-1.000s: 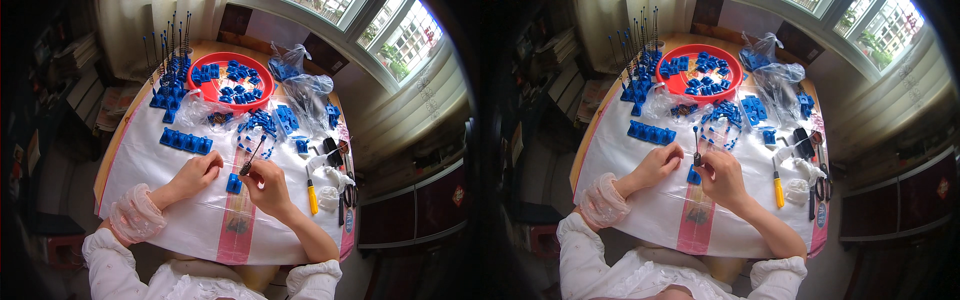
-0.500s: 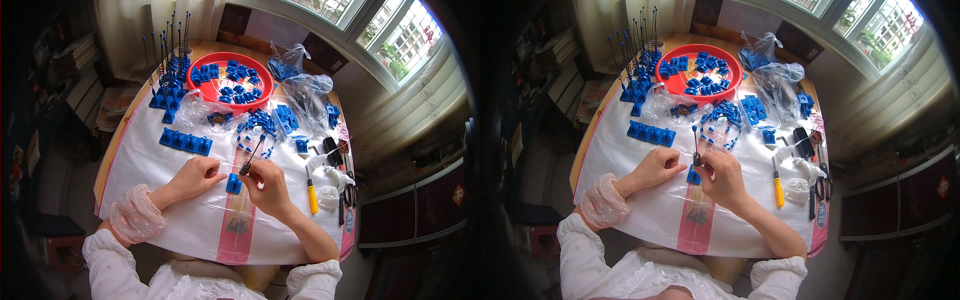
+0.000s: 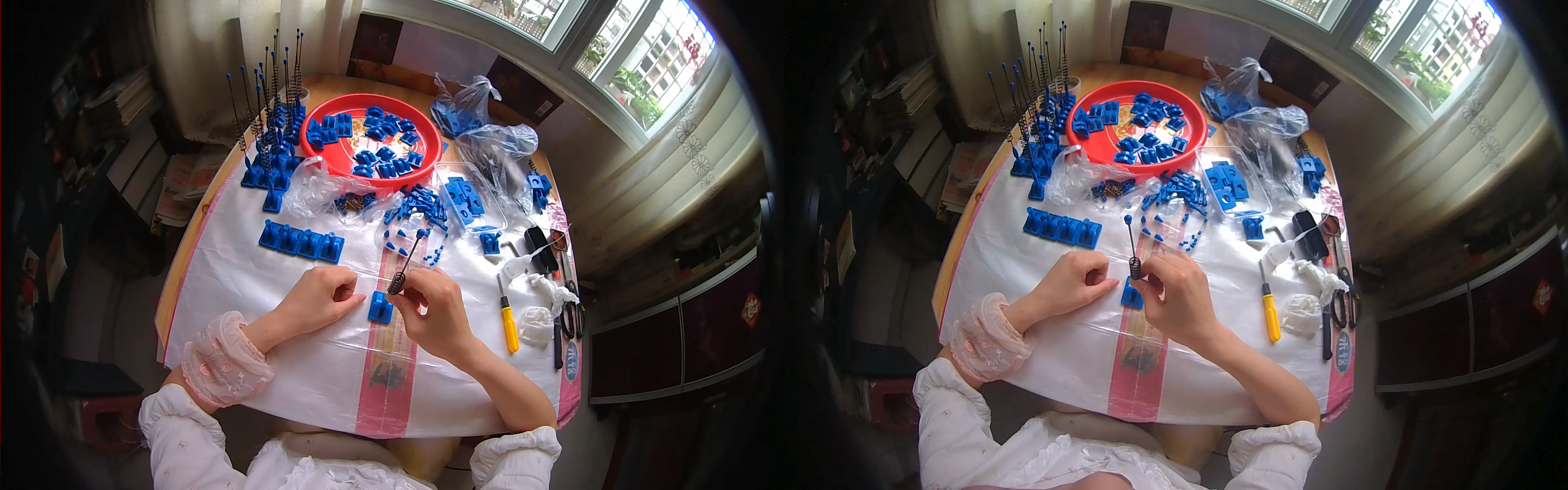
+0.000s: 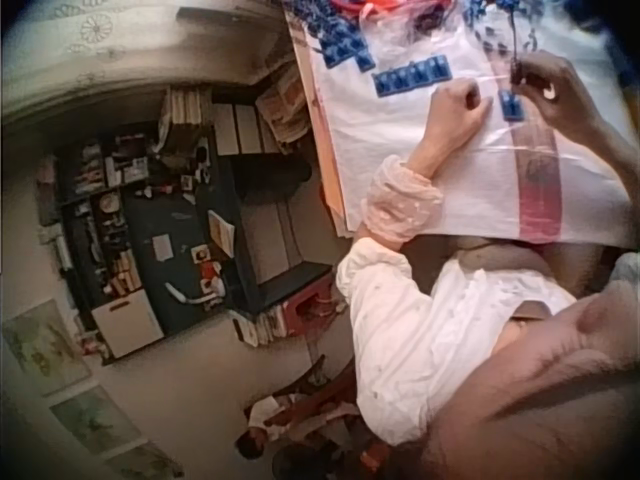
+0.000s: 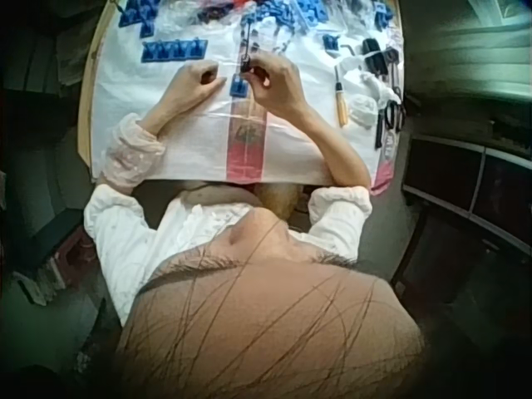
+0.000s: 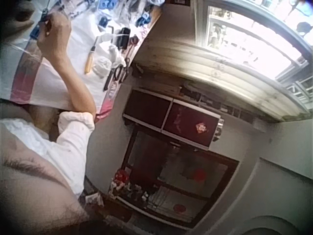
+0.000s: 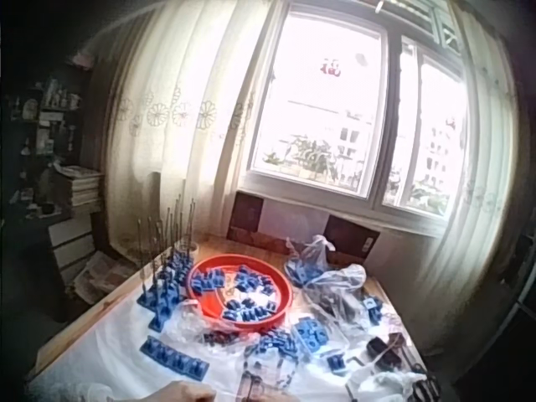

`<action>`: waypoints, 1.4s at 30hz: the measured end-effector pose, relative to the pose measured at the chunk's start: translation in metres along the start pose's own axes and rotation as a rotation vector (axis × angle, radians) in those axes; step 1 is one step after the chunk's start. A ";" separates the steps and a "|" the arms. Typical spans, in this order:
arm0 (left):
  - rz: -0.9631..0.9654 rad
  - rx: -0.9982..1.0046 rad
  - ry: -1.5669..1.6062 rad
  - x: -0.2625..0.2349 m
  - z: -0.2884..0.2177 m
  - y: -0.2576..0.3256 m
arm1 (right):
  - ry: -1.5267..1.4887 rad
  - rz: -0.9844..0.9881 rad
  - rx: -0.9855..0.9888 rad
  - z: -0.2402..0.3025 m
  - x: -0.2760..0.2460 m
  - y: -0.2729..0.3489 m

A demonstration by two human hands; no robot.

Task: Manually assembling small blue plastic parts using a wire spring and adhesive.

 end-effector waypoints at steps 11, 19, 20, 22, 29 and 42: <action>-0.007 -0.001 -0.002 0.000 0.001 0.001 | 0.020 0.015 0.013 0.000 0.001 0.001; -0.004 -0.024 -0.012 0.000 0.002 0.001 | 0.019 0.020 0.024 -0.003 0.002 0.001; -0.004 -0.023 -0.011 0.000 0.002 0.001 | 0.018 0.021 0.025 -0.003 0.002 0.001; -0.004 -0.021 -0.009 0.001 0.002 0.001 | 0.017 0.019 0.024 -0.003 0.001 0.001; -0.006 -0.018 -0.009 0.001 0.004 0.002 | 0.014 0.009 0.011 -0.002 0.001 0.000; -0.012 0.002 -0.004 0.001 0.003 0.001 | 0.022 0.024 0.019 0.000 0.000 0.000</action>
Point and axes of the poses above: each hand's wrist, its own y-axis away from the middle knuckle, its own x-axis out of the palm, z = x × y, the point moved 5 cm from there along -y, towards the middle knuckle, and after that the axes turned 14 degrees about x, right-handed, at the moved point
